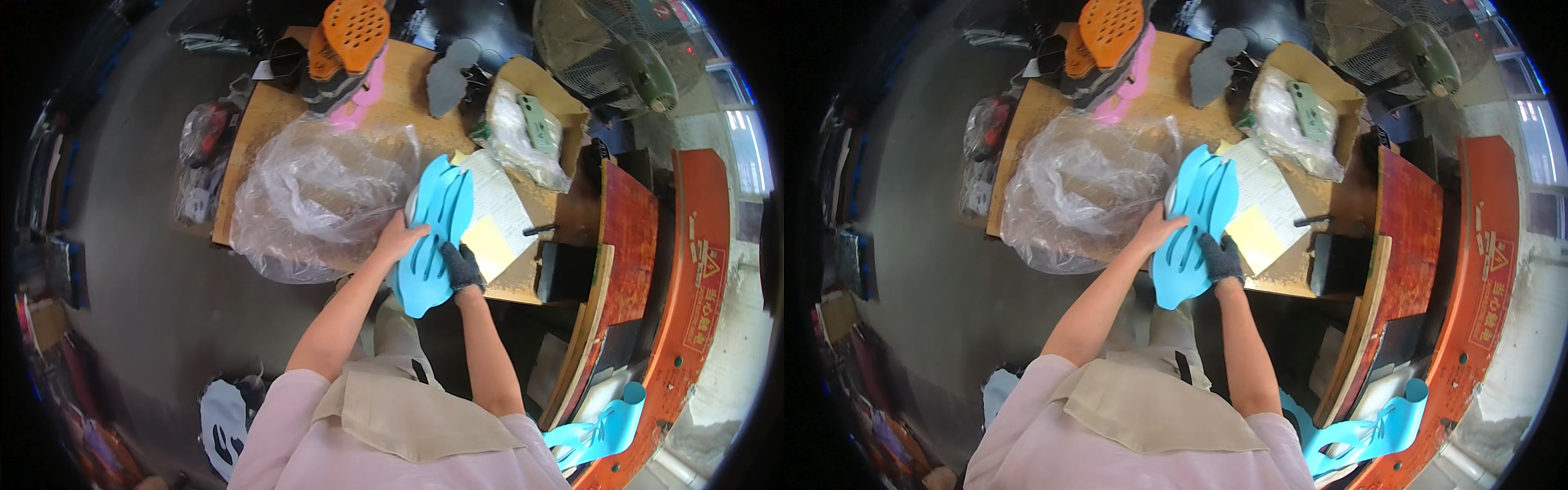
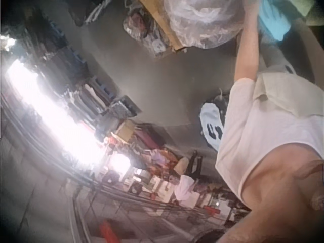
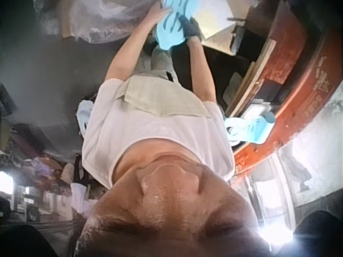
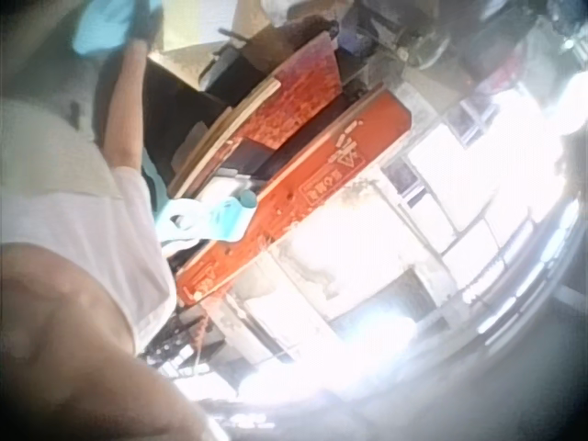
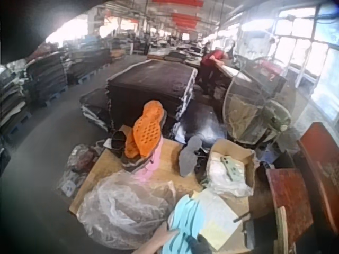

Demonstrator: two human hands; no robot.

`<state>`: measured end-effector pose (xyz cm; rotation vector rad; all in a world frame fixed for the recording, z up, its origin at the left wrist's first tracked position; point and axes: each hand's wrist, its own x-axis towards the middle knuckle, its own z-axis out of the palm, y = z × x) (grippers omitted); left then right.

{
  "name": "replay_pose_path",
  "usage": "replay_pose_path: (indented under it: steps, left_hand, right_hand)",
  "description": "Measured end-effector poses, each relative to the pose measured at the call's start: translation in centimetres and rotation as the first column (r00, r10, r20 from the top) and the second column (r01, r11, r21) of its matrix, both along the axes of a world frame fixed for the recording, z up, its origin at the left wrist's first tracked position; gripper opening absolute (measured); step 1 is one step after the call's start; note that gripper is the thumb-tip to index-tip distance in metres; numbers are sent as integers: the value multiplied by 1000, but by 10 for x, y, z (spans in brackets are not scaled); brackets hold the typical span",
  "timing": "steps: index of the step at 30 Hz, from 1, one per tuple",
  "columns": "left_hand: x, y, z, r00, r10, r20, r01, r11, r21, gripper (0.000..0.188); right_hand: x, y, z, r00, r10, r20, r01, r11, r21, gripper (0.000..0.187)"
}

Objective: The person cuts light-blue foam slippers from a sheet using shears, stacks the cut pieces, and places them into a plastic bag. The person then writes on the bag with a marker and handles additional white and black slipper pieces, placing them into bags as well.

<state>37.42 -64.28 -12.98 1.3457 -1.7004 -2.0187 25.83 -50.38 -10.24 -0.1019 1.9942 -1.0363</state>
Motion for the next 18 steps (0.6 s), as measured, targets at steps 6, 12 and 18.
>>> replay_pose_path:
  steps: [6, 12, 18]
  left_hand:
    - [-9, 0, 6, 993, -74, 95, 68, 995, 67, 81]
    - [11, -3, 44, 989, 146, -16, -130, 818, -561, 63]
    - [147, -70, 50, 766, 40, 641, 571, 416, -708, 59]
  right_hand:
    - [-19, -12, 11, 978, 60, 200, -59, 998, -13, 68]
    - [-18, -17, 15, 981, 92, 173, -99, 994, 37, 73]
    - [-12, -17, 22, 994, 27, 102, -38, 994, 106, 83]
